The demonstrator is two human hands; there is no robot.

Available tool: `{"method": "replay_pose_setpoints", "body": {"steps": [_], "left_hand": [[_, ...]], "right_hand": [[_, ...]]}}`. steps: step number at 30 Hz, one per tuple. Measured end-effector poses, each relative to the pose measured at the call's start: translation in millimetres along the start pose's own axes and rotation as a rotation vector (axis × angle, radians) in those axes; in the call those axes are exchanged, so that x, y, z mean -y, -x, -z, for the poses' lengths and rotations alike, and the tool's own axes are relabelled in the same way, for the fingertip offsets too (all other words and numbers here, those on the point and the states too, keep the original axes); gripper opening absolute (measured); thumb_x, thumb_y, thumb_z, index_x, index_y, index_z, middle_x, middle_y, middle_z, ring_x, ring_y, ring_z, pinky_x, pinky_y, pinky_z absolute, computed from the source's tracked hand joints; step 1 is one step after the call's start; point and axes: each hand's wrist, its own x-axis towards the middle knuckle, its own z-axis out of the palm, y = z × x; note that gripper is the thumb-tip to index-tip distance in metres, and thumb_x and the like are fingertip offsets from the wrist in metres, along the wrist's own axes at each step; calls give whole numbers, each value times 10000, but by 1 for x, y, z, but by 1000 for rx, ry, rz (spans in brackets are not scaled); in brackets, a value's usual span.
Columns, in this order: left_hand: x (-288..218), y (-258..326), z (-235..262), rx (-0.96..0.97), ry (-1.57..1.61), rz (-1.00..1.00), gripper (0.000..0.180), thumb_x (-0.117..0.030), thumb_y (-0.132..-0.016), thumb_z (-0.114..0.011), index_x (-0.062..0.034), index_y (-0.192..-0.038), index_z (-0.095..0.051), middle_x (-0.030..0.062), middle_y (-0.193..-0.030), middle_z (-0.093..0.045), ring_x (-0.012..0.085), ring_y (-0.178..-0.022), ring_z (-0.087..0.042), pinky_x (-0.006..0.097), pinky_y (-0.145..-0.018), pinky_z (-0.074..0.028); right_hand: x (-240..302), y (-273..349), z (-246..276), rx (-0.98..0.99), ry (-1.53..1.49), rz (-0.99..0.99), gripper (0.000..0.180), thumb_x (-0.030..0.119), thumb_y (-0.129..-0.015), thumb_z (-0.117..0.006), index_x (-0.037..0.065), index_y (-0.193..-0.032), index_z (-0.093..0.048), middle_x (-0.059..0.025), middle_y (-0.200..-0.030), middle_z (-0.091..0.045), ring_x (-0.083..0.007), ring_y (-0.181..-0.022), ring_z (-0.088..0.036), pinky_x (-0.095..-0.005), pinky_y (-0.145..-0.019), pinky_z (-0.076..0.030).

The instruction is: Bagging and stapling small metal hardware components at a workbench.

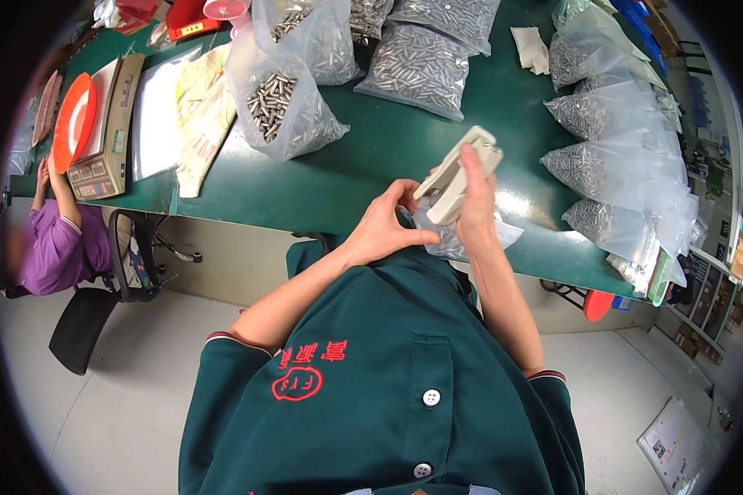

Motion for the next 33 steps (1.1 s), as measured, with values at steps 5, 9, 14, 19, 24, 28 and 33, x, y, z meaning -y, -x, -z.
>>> {"method": "replay_pose_setpoints", "body": {"steps": [5, 9, 14, 19, 24, 28, 33], "left_hand": [[2, -1, -8, -122, 19, -106, 370, -196, -722, -746, -9, -997, -585, 74, -928, -574, 171, -828, -522, 303, -775, -423], [-1, -6, -16, -97, 68, -67, 129, -94, -819, -630, 24, -869, -625, 57, -891, -590, 145, -838, -533, 270, -755, -415], [3, -8, -22, -130, 82, -39, 133, -102, -838, -622, 31, -841, -625, 51, -842, -592, 129, -802, -530, 255, -749, -409], [10, -4, -28, -106, 261, -7, 139, -120, -865, -609, 18, -876, -622, 16, -899, -593, 91, -830, -511, 239, -763, -404], [7, -2, -30, -123, 248, -25, 195, -143, -911, -526, 21, -931, -630, 66, -1015, -589, 133, -951, -526, 287, -861, -395], [18, 0, -35, -170, 121, -176, 190, -124, -895, -529, 33, -920, -631, 85, -972, -607, 185, -978, -531, 314, -898, -381], [-10, -36, -43, -370, 129, -6, 195, -151, -901, -541, 9, -800, -591, -42, -752, -498, 42, -717, -394, 218, -633, -329]], "right_hand": [[17, 8, 74, -172, -135, 211, 433, 414, -917, -447, 3, -1039, -504, -147, -868, -622, -209, -773, -630, -328, -648, -524], [-10, -3, 165, -524, 483, 219, 433, 416, -846, -565, 14, -996, -506, -144, -874, -611, -246, -809, -608, -349, -690, -467], [-95, -8, 247, -570, 1362, 241, 434, 413, -783, -651, 36, -946, -511, -131, -890, -590, -320, -845, -564, -410, -742, -414], [-117, -12, 266, -562, 1560, 279, 565, 453, -704, -709, 48, -1046, -516, -106, -998, -550, -301, -963, -499, -420, -786, -375], [-85, 11, 216, -86, 569, 345, 446, 239, -750, -695, 36, -1120, -549, -134, -1125, -560, -278, -1068, -514, -389, -870, -405], [-70, 33, 184, 175, 252, 212, 177, 102, -747, -685, -5, -854, -595, -71, -994, -616, -186, -929, -564, -298, -795, -434], [-52, 2, 180, 79, 378, 269, 145, 116, -779, -674, 1, -779, -586, -53, -840, -607, -141, -820, -547, -274, -730, -424]]}}
